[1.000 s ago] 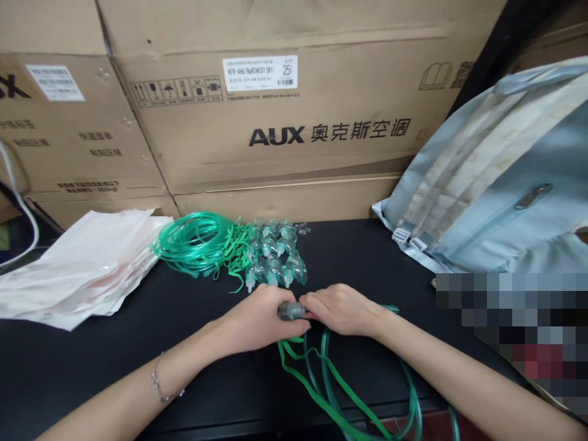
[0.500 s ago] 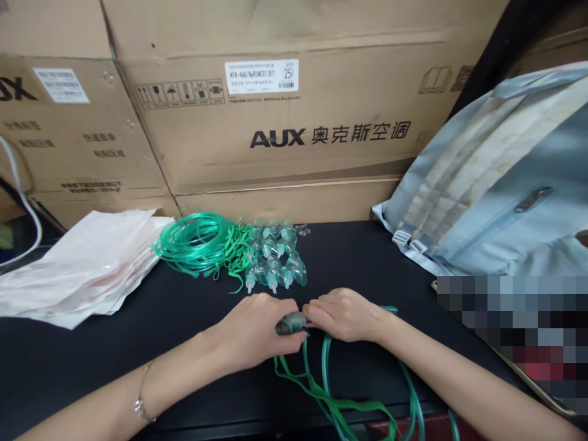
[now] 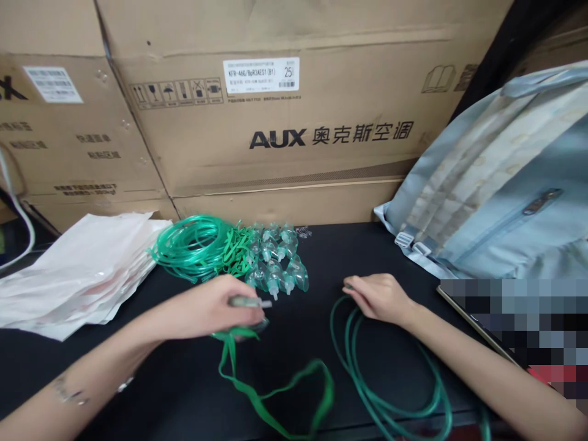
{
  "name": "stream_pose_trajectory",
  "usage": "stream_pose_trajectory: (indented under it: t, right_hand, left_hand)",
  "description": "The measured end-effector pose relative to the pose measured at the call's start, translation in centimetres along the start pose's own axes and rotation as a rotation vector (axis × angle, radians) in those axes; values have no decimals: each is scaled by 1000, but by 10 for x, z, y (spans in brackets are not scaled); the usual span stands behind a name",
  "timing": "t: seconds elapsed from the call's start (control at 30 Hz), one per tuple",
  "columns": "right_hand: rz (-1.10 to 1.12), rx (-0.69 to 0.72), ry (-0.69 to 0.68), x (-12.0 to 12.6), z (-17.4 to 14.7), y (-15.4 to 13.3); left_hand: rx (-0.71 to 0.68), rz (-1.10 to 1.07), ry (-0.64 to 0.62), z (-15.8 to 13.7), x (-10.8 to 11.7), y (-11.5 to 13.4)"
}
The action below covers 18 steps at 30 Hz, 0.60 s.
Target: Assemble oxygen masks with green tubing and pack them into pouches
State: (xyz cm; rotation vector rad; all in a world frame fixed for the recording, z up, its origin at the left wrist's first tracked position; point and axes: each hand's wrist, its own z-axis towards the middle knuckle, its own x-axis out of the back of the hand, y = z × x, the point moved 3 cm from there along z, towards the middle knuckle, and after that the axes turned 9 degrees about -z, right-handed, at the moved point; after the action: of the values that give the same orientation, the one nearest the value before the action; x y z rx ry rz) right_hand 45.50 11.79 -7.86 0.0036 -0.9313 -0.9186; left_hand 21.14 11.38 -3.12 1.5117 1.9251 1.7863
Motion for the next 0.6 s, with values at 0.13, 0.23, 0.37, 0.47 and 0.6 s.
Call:
stream_pose_trajectory:
  t: [0.13, 0.23, 0.37, 0.47, 0.6]
  right_hand:
    - [36, -31, -10, -5, -11, 17]
    - [65, -3, -83, -8, -9, 14]
    - [75, -7, -199, -10, -9, 11]
    - [88, -21, -233, -11, -10, 14]
    - [114, -37, -251, -12, -11, 16]
  left_hand:
    - [-254, 47, 271, 11, 40, 28]
    - [-510, -37, 404, 46, 52, 67]
    - [-774, -68, 430, 104, 50, 105]
    - [-833, 153, 226, 140, 36, 103]
    - [-720, 549, -5, 170, 21, 69]
